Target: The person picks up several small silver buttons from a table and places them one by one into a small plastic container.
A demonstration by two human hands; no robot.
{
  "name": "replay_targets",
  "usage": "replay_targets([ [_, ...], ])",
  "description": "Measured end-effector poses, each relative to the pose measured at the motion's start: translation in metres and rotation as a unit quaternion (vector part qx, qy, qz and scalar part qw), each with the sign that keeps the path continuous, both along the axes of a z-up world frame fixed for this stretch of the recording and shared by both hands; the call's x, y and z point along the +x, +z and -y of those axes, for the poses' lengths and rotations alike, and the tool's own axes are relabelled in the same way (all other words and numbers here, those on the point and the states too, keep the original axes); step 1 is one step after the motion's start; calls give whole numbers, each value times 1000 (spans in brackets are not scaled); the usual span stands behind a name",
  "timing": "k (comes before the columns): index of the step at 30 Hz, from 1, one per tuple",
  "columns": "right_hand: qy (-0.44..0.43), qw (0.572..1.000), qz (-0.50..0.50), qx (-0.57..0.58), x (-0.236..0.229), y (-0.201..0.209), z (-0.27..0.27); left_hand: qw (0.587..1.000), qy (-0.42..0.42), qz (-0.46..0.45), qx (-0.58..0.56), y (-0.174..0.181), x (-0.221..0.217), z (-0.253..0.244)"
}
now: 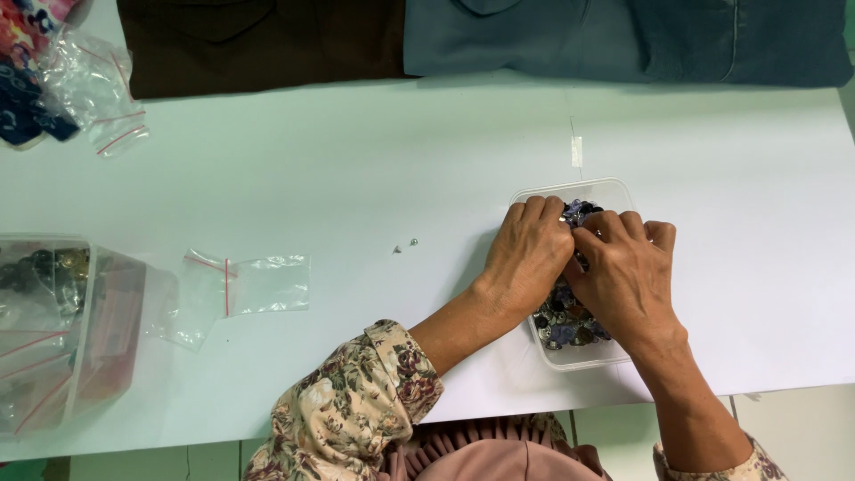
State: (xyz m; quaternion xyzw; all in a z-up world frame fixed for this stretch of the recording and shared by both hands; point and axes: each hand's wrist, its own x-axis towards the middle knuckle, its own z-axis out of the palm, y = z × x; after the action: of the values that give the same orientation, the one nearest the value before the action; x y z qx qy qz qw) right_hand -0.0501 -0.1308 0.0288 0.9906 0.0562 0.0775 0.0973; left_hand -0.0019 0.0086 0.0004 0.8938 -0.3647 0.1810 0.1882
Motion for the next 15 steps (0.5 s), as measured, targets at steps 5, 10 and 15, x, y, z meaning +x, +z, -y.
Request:
replay_targets([
  [5, 38, 992, 77, 95, -6, 11, -3, 995, -10, 32, -97, 22, -3, -21],
  [10, 99, 969, 109, 198, -23, 39, -37, 987, -19, 21, -160, 62, -30, -77],
  [15, 190, 920, 93, 330, -38, 63, -103, 983, 28, -71, -167, 73, -50, -151],
])
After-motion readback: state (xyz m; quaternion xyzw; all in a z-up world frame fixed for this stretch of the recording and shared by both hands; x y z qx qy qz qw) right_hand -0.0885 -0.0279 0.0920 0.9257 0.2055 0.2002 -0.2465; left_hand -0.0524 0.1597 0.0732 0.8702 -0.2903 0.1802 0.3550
